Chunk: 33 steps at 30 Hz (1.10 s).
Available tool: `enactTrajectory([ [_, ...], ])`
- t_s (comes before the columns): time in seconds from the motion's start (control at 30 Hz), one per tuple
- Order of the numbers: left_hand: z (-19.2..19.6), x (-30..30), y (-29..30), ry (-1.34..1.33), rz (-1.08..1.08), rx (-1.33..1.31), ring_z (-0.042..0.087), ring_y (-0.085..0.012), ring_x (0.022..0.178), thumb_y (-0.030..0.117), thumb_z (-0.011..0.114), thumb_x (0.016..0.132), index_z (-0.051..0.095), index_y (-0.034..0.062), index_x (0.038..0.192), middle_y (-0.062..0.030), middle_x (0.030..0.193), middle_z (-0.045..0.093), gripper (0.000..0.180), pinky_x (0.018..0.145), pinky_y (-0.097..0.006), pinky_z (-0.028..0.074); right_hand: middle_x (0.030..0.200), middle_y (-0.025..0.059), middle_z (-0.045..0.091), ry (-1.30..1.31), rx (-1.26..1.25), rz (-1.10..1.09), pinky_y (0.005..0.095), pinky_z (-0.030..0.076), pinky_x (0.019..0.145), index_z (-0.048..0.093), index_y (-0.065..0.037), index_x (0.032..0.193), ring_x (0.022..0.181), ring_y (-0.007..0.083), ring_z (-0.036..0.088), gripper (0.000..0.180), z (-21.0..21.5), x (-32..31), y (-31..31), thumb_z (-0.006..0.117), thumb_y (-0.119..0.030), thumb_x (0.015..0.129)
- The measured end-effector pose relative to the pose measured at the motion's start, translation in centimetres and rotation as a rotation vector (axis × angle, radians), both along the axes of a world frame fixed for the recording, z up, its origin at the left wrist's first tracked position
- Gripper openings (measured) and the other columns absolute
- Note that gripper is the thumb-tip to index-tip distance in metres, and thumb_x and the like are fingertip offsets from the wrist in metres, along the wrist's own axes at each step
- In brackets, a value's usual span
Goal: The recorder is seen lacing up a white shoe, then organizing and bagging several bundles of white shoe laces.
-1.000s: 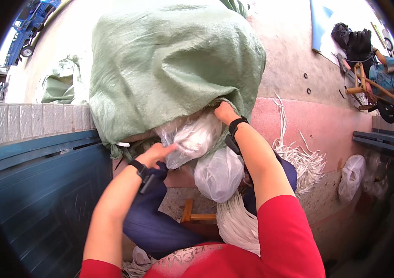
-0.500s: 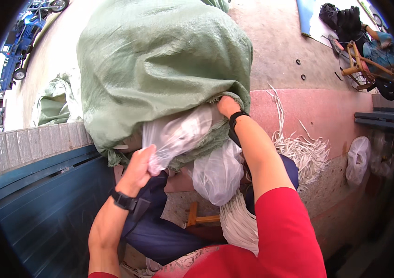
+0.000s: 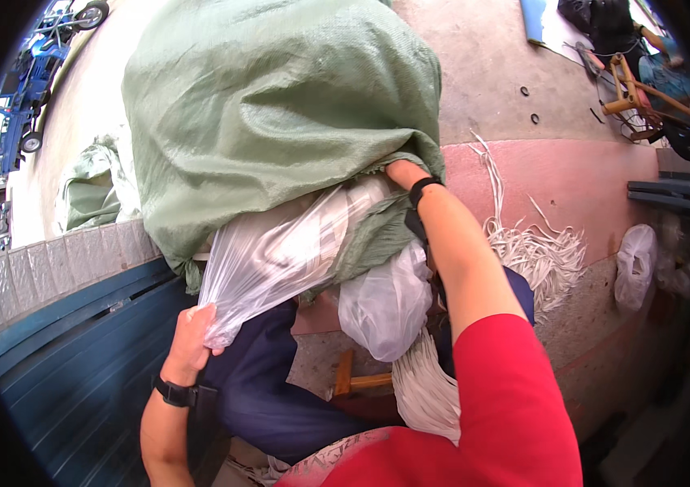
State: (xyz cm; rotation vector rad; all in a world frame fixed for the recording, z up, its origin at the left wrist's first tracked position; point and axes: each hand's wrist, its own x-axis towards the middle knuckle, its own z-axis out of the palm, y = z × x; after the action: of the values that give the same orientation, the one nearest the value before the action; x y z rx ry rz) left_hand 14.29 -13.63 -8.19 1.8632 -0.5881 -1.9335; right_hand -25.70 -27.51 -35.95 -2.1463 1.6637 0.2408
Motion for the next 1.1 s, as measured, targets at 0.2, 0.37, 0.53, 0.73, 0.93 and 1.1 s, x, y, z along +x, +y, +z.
enactTrajectory([
  [0.2,-5.0,7.0,-0.4,-0.294,-0.592,-0.033,0.047,-0.0102,0.042,0.03,0.048,0.085,0.055,-0.001,0.065,-0.0039,0.055,0.054,0.037,0.04,-0.024,0.037,0.097,0.0135,0.058,-0.235,0.273,-0.312,0.0317,0.044,0.077,0.058,-0.002,0.097,0.09,0.0217,0.055,0.029,3.7,-0.2,0.2,0.051,-0.023,0.078],
  [0.37,-8.2,10.2,0.2,-0.557,-0.844,-0.115,0.05,-0.0174,0.047,0.029,0.05,0.084,0.053,-0.0033,0.064,-0.0117,0.053,0.051,0.037,0.047,-0.031,0.041,0.104,0.013,0.056,-0.69,0.605,-0.568,0.031,0.043,0.079,0.054,-0.001,0.106,0.095,0.0187,0.053,0.036,10.3,1.9,0.3,0.05,-0.025,0.08],
  [0.53,-8.8,9.7,-1.6,-0.871,-1.13,-0.36,0.055,-0.0368,0.061,0.025,0.051,0.081,0.053,-0.003,0.067,-0.0224,0.064,0.054,0.031,0.058,-0.04,0.043,0.117,0.0138,0.049,-0.686,0.812,-0.394,0.0281,0.032,0.094,0.049,-0.002,0.117,0.109,0.0228,0.044,0.062,13.9,7.5,-0.2,0.059,-0.045,0.073],
  [0.73,-4.4,2.6,-8.4,-0.632,-0.686,-0.539,0.053,-0.0204,0.065,0.019,0.051,0.082,0.054,-0.0029,0.085,-0.0154,0.07,0.056,0.022,0.064,-0.031,0.043,0.055,0.0084,0.054,-1.02,0.992,-0.019,0.0268,0.043,0.042,0.053,0.003,0.061,0.048,0.0144,0.053,0.058,17.6,16.5,7.1,0.06,-0.054,0.069],
  [0.93,1.9,-3.0,-10.7,-0.388,-0.939,-0.471,0.051,-0.0181,0.081,0.021,0.052,0.082,0.056,0.0001,0.097,-0.0104,0.087,0.056,0.026,0.075,-0.028,0.041,0.107,0.0269,0.048,-1.177,0.981,0.11,0.0341,0.038,0.088,0.024,0.014,0.114,0.104,0.0326,0.048,0.074,22.3,28.5,12.8,0.061,-0.034,0.07],
  [1.1,-0.4,-2.6,-7.2,-0.481,-1.531,-0.507,0.045,-0.0321,0.102,0.026,0.059,0.074,0.049,0.007,0.114,-0.0156,0.111,0.051,0.046,0.086,-0.039,0.039,0.11,0.0233,0.047,-1.449,1.071,0.05,0.0347,0.036,0.091,0.02,0.011,0.118,0.106,0.0317,0.046,0.071,22.7,31.0,17.0,0.062,-0.022,0.07],
])
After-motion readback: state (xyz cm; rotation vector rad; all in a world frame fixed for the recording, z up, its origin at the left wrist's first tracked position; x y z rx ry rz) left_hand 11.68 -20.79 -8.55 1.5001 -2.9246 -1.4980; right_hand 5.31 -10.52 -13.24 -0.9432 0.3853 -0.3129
